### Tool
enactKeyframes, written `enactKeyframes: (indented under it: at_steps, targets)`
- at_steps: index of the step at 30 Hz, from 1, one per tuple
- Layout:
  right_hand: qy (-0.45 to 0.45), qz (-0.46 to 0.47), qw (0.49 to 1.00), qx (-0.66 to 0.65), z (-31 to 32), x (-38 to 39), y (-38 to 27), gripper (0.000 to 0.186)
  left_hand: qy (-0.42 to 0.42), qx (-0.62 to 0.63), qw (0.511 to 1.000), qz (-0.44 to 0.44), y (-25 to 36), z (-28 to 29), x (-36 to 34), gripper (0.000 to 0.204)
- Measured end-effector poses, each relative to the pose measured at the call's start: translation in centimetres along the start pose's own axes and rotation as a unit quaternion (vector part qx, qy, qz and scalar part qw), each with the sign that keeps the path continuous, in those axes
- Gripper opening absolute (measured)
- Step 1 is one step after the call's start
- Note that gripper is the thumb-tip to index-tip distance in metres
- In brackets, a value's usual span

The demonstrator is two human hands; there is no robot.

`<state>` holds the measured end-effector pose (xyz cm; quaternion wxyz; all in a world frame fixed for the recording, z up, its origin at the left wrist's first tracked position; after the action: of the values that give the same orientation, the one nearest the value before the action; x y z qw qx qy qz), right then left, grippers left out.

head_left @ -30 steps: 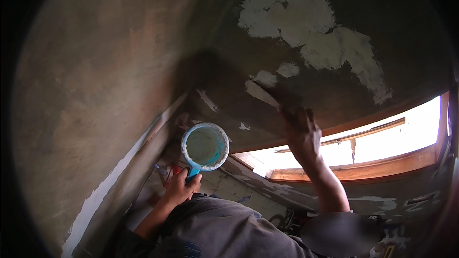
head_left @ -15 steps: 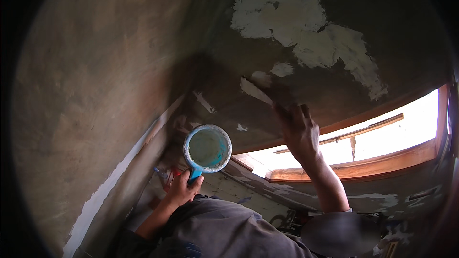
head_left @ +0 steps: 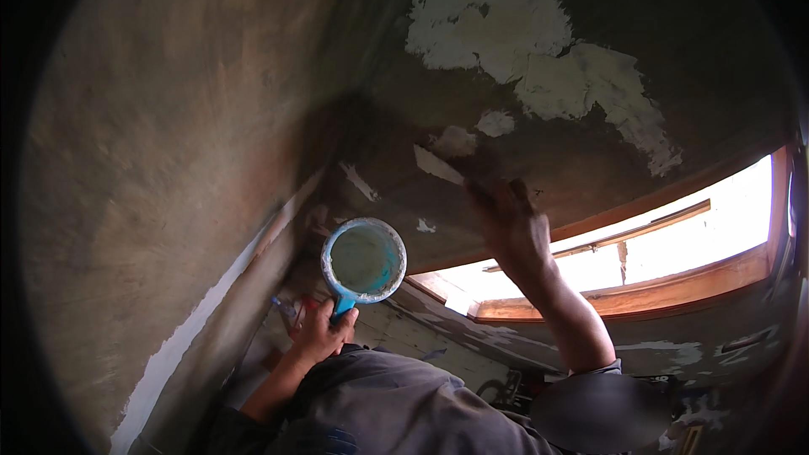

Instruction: The person applies plaster to an unfinished interior wall around a window frame using a putty knife, taking the material from a handheld bucket.

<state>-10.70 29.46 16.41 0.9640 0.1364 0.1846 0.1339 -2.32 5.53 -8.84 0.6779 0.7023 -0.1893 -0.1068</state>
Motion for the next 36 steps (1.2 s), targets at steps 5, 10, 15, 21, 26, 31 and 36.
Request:
enactKeyframes:
  at_steps: [5, 10, 15, 21, 26, 31, 36]
  targets:
    - [0.054, -0.021, 0.998, 0.04, 5.1, 0.7, 3.3, 0.05, 0.015, -0.006, 1.0, -0.011, 0.0, 0.0, 0.3, 0.027]
    - [0.071, -0.039, 0.997, 0.01, 9.4, 2.2, 3.9, 0.049, 0.01, 0.003, 1.0, -0.005, 0.0, 0.0, 0.2, 0.028]
    - [0.071, -0.036, 0.996, -0.033, 6.0, 1.3, 2.7, 0.048, 0.009, -0.057, 0.998, -0.031, 1.0, 0.2, -0.5, 0.032]
    - [0.095, -0.088, 0.991, -0.017, 6.6, 4.2, 6.5, 0.042, 0.015, -0.077, 0.996, -0.042, 1.9, 0.4, -0.6, 0.033]
    - [0.06, -0.074, 0.986, -0.136, 5.8, 6.8, 7.1, 0.05, 0.027, -0.029, 0.999, 0.015, 1.1, 0.1, 0.3, 0.034]
    - [-0.014, -0.149, 0.926, -0.347, 3.6, 5.2, 6.4, 0.039, 0.032, -0.104, 0.994, -0.023, -2.4, 0.4, 0.6, 0.039]
    - [-0.014, -0.19, 0.925, -0.328, 3.6, 3.9, 7.4, 0.025, 0.048, -0.131, 0.99, -0.031, -4.3, 0.4, 0.9, 0.042]
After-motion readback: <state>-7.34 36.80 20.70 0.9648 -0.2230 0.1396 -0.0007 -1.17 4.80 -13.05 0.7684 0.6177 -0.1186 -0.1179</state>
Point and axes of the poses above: each hand's wrist, its own x-axis away from the middle knuckle, its own z-axis out of the back of the hand, y = z × x, the point moved 6 cm from there along -x, towards the middle knuckle, and after that the axes turned 8 degrees about -z, right-handed, at the moved point
